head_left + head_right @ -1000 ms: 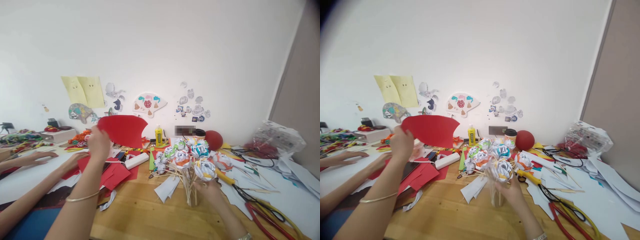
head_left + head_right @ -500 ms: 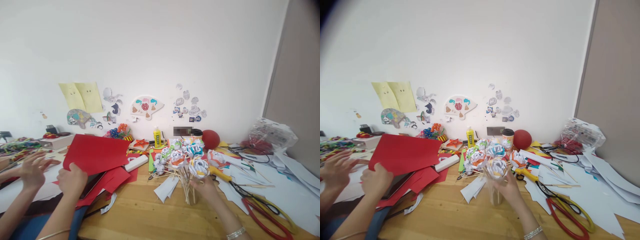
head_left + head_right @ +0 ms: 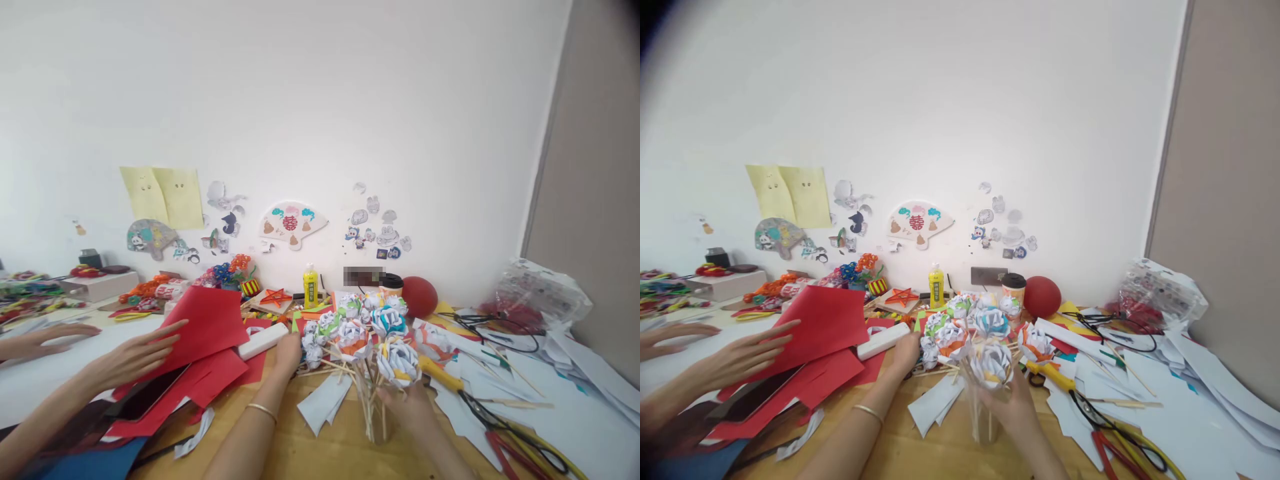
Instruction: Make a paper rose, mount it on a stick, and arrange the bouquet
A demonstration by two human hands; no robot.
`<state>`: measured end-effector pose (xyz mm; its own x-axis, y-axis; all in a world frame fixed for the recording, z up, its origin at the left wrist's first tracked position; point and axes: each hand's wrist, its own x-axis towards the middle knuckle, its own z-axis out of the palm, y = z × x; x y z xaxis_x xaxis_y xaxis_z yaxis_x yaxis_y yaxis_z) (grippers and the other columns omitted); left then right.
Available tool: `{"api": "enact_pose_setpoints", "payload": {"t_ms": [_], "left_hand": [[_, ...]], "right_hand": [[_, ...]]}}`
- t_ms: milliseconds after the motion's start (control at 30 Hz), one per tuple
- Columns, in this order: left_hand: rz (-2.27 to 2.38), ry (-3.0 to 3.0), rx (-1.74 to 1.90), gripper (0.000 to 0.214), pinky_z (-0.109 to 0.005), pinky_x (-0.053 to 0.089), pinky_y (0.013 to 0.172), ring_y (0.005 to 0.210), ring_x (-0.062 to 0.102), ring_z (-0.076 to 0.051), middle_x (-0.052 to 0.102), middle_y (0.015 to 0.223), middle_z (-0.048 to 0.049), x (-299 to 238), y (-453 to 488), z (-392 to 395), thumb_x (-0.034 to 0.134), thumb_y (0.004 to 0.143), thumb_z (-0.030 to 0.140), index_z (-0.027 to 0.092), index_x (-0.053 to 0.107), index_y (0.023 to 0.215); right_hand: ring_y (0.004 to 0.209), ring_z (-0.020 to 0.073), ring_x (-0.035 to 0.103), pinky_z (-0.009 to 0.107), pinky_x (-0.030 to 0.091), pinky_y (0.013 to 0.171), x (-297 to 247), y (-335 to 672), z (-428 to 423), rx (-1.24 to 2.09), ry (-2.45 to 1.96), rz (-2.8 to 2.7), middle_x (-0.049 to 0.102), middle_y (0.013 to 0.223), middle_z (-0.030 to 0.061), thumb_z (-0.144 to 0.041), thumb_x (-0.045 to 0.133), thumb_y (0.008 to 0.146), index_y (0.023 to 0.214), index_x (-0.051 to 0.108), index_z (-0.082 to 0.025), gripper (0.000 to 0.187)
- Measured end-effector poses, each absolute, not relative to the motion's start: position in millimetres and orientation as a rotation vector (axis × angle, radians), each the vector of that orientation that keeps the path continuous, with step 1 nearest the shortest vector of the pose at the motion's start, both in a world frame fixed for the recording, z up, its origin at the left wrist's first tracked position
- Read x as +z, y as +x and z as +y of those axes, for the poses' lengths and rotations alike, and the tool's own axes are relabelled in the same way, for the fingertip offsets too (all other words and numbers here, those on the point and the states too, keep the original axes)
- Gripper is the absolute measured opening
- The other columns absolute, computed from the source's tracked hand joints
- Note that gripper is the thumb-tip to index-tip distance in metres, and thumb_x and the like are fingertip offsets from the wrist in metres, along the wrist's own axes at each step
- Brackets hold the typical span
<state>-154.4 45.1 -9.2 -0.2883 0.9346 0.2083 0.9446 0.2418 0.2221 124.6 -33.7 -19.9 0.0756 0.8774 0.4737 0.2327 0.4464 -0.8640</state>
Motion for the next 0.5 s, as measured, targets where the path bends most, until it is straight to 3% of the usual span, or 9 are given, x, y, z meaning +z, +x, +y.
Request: {"api": "enact_pose_setpoints", "payload": {"t_ms": [167,400,500], "left_hand": [[-2.516,-1.691,-0.489,0.028,-0.048,0.042,0.092,0.112,0.051,-0.025,0.054,0.122,-0.0086,-18.0,-144.1,57.5,0.055,0.085,0.032,0.016,0.058,0.107],[-2.578,-1.616,-0.633,0.029,-0.048,0.041,0.093,0.113,0.050,-0.025,0.052,0.125,-0.0086,-8.6,-134.6,57.9,0.054,0.085,0.032,0.017,0.057,0.109],[-2.606,-1.672,-0.719,0.031,-0.045,0.047,0.086,0.104,0.056,-0.022,0.056,0.119,-0.0081,3.4,-138.8,60.1,0.055,0.085,0.033,0.017,0.055,0.112]], "right_hand": [[0.097,0.0322,0.063,0.043,0.051,0.086,-29.2,127.8,-26.3,0.707,-1.112,-1.502,0.066,0.112,0.0109,-0.037,0.071,0.055,0.115,0.060,-0.019,0.064],[0.103,0.0324,0.060,0.043,0.049,0.090,-22.6,128.0,-32.1,0.737,-1.080,-1.502,0.064,0.114,0.0101,-0.038,0.071,0.054,0.116,0.057,-0.019,0.066],[0.102,0.0317,0.061,0.041,0.050,0.089,-20.8,127.1,-33.8,0.733,-1.095,-1.492,0.066,0.110,0.0096,-0.037,0.071,0.054,0.115,0.058,-0.020,0.065]]}}
